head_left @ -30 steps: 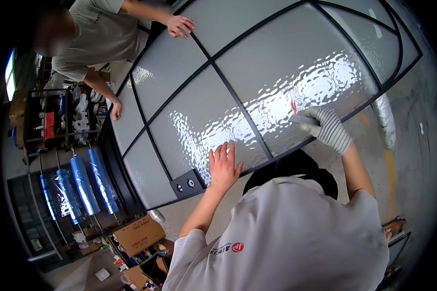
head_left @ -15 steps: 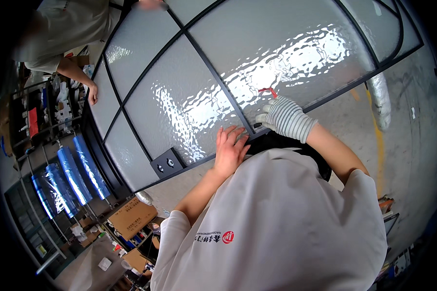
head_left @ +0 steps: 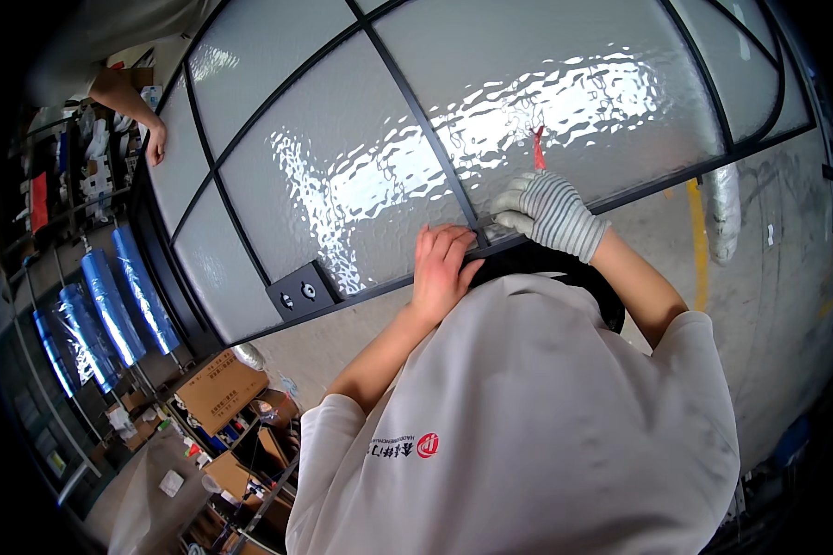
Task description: The person and a colleague assemble a large glass door with a black metal frame. They align the frame sections, fit the glass panels, and secure the hardware, including a lock plate, while working together in a workshop.
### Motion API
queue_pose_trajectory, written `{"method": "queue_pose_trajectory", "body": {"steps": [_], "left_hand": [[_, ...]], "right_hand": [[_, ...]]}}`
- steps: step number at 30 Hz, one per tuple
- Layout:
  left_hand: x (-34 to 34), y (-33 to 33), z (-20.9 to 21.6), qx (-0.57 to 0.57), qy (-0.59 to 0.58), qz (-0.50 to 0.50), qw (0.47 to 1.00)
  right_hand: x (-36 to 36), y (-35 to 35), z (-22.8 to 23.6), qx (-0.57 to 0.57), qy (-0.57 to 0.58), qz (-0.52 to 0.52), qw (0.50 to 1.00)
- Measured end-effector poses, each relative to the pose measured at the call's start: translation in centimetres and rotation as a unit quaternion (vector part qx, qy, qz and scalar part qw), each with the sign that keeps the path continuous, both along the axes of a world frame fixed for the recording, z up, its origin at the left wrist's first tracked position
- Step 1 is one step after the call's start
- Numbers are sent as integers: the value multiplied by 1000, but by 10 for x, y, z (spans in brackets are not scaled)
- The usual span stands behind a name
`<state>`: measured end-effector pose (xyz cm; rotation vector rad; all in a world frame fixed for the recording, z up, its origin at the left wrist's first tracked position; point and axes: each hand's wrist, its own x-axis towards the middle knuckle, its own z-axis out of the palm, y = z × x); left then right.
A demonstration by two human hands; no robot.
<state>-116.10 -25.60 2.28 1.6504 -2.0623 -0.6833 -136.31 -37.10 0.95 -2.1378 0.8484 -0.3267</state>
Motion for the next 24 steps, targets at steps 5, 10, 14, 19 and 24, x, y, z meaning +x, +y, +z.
{"method": "queue_pose_trajectory", "body": {"steps": [5, 10, 14, 19, 24], "left_hand": [[3, 4, -7, -29, 7, -19, 999], [-2, 6, -6, -30, 25, -5, 999], [-2, 7, -9, -31, 27, 0, 999], [-1, 9, -11, -31, 31, 4, 999], [1, 8, -13, -32, 37, 2, 999]], "right_hand": [[9, 0, -9, -85, 38, -25, 995], [24, -11, 4, -57, 111, 18, 992], [23, -12, 2, -73, 96, 42, 992], [21, -14, -2, -59, 103, 54, 991], [24, -18, 11, -7, 163, 46, 985]]}}
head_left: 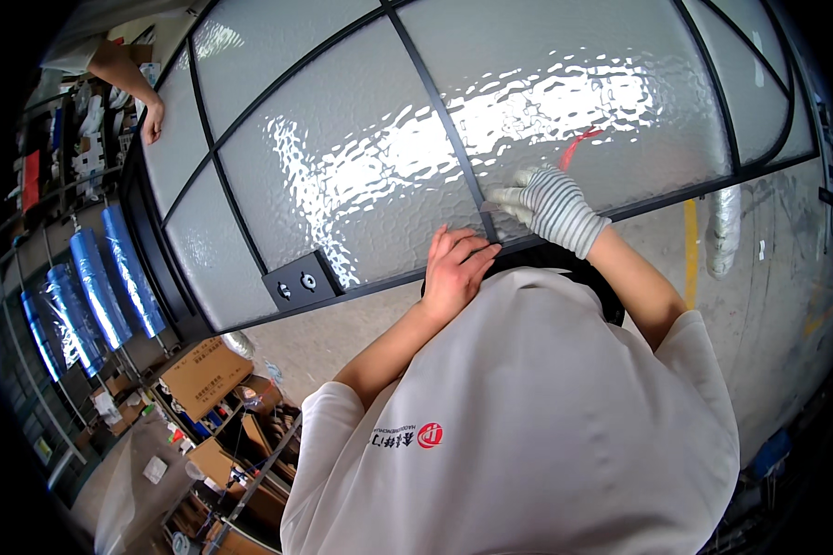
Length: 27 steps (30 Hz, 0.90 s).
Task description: The person and a colleague assemble a large glass door with a black metal frame. They align the frame sections, fit the glass panels, and secure the hardware, including a lock plate, while working together in a workshop.
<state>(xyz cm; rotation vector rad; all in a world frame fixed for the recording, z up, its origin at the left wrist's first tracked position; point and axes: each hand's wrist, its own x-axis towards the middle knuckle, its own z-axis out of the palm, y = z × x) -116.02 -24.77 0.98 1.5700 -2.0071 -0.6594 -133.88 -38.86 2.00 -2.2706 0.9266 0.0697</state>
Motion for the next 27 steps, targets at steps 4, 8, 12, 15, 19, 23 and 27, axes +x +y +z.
{"method": "queue_pose_trajectory", "body": {"steps": [4, 8, 12, 15, 19, 23, 27], "left_hand": [[1, 1, 0, 0, -1, -4, 1000], [2, 1, 1, -1, -1, -4, 1000], [1, 0, 1, -3, 0, -5, 1000], [1, 1, -2, -7, 5, -1, 1000], [0, 0, 1, -6, -1, -8, 1000], [0, -1, 0, -36, -7, -6, 999], [-2, 0, -4, -27, 33, -5, 999]], "right_hand": [[2, 2, -6, 0, 12, -30, 999], [-3, 2, -11, -46, -18, 5, 999], [-3, 1, -4, -32, 5, 6, 999], [-1, 1, -4, -28, 13, -3, 1000], [-3, 1, -7, -29, -18, -3, 999], [-2, 2, -6, 2, 14, 0, 1000], [-3, 7, -18, -61, -64, -42, 995]]}}
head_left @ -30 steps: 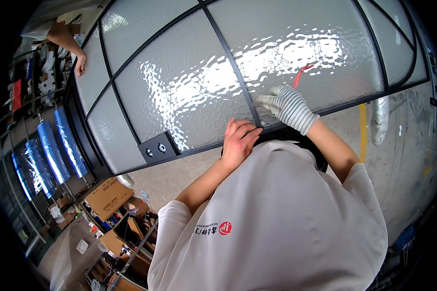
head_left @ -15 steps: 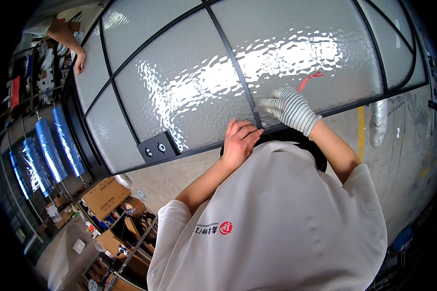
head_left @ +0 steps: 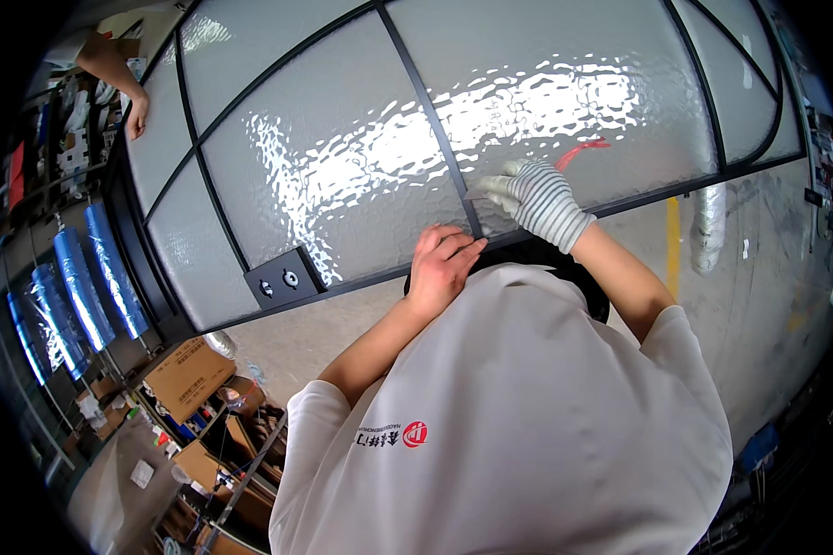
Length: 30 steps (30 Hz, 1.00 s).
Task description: The person and a colleague assemble a large glass door with a black metal frame. They align the frame sections, fit the glass panels, and secure the hardware, including a lock plate, while working together in a workshop.
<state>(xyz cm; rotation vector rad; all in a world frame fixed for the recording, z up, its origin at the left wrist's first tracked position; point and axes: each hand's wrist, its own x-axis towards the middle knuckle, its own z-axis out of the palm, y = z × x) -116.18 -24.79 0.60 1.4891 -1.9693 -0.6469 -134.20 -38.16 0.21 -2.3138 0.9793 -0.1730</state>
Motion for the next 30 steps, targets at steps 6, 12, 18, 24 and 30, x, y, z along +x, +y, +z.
{"method": "queue_pose_trajectory", "body": {"steps": [6, 12, 18, 24, 30], "left_hand": [[4, 2, -1, -12, -15, -4, 1000], [7, 3, 0, -27, -25, 1, 999], [8, 3, -1, -32, -23, 3, 999], [10, 6, -3, -23, -27, 4, 999], [8, 6, -2, -29, -27, 6, 999]], "right_hand": [[3, -8, 11, 65, 60, 13, 996], [-11, -4, 15, 75, 33, 107, 991], [-17, 5, 14, 61, 32, 118, 991], [-14, 6, 16, 68, 18, 96, 993], [-16, 9, 8, 22, -22, 84, 996]]}}
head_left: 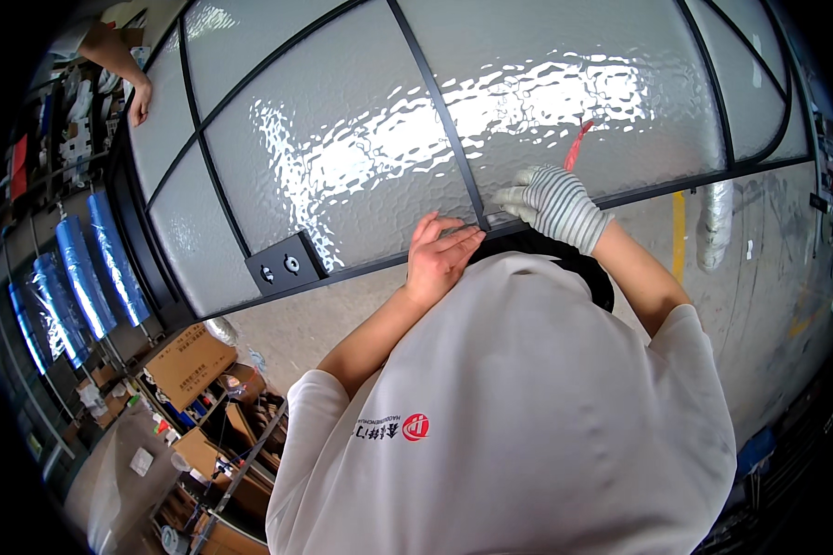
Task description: The person and a colleague assemble a large glass door with a black metal frame. They align the frame sections, fit the glass panels, and secure the hardware, including a lock plate, while working together in a workshop.
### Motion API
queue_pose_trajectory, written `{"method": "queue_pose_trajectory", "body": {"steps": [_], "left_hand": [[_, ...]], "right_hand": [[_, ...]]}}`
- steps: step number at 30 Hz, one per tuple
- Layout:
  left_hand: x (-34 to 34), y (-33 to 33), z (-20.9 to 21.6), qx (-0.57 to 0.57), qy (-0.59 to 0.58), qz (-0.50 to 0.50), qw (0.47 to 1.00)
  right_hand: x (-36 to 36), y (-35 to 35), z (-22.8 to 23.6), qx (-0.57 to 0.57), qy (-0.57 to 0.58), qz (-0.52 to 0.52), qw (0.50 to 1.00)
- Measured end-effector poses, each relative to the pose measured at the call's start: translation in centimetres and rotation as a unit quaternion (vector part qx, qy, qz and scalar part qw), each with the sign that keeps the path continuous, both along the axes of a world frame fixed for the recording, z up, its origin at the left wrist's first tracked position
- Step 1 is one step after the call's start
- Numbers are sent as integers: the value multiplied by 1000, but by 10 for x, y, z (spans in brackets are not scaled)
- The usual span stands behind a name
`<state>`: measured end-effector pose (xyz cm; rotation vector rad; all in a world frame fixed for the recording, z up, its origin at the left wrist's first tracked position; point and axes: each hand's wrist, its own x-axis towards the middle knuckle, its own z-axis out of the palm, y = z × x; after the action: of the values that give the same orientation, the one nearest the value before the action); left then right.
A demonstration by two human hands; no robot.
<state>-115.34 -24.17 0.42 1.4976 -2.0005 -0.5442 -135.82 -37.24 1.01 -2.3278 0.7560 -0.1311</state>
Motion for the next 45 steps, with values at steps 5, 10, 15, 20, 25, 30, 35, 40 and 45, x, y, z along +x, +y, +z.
{"method": "queue_pose_trajectory", "body": {"steps": [5, 10, 15, 20, 25, 30, 35, 40, 45], "left_hand": [[0, 1, -1, 1, -3, 2, 1000], [-1, 1, -2, 2, -9, 4, 1000], [3, -5, 0, -5, -78, -61, 995], [9, -26, 16, 40, -160, -85, 983], [7, -27, 7, 88, -196, 12, 977], [14, -12, 7, 76, -123, -3, 989], [7, 5, 3, 24, -61, -30, 997], [4, 12, -4, 8, -66, -30, 997], [10, 8, 0, -30, -32, -57, 997]], "right_hand": [[-2, 2, -2, -14, -24, -10, 1000], [-4, 4, -8, -11, -27, -18, 999], [-9, 5, -8, -12, -23, -42, 999], [-18, 9, -6, 9, -49, -103, 993], [-21, 17, -2, 36, -66, -107, 991], [-10, 16, 0, 12, -27, -15, 999], [-13, 25, 10, 45, -39, -107, 993], [-15, 52, 26, 23, 11, -186, 982], [-6, 79, 15, 42, 24, -214, 976]]}}
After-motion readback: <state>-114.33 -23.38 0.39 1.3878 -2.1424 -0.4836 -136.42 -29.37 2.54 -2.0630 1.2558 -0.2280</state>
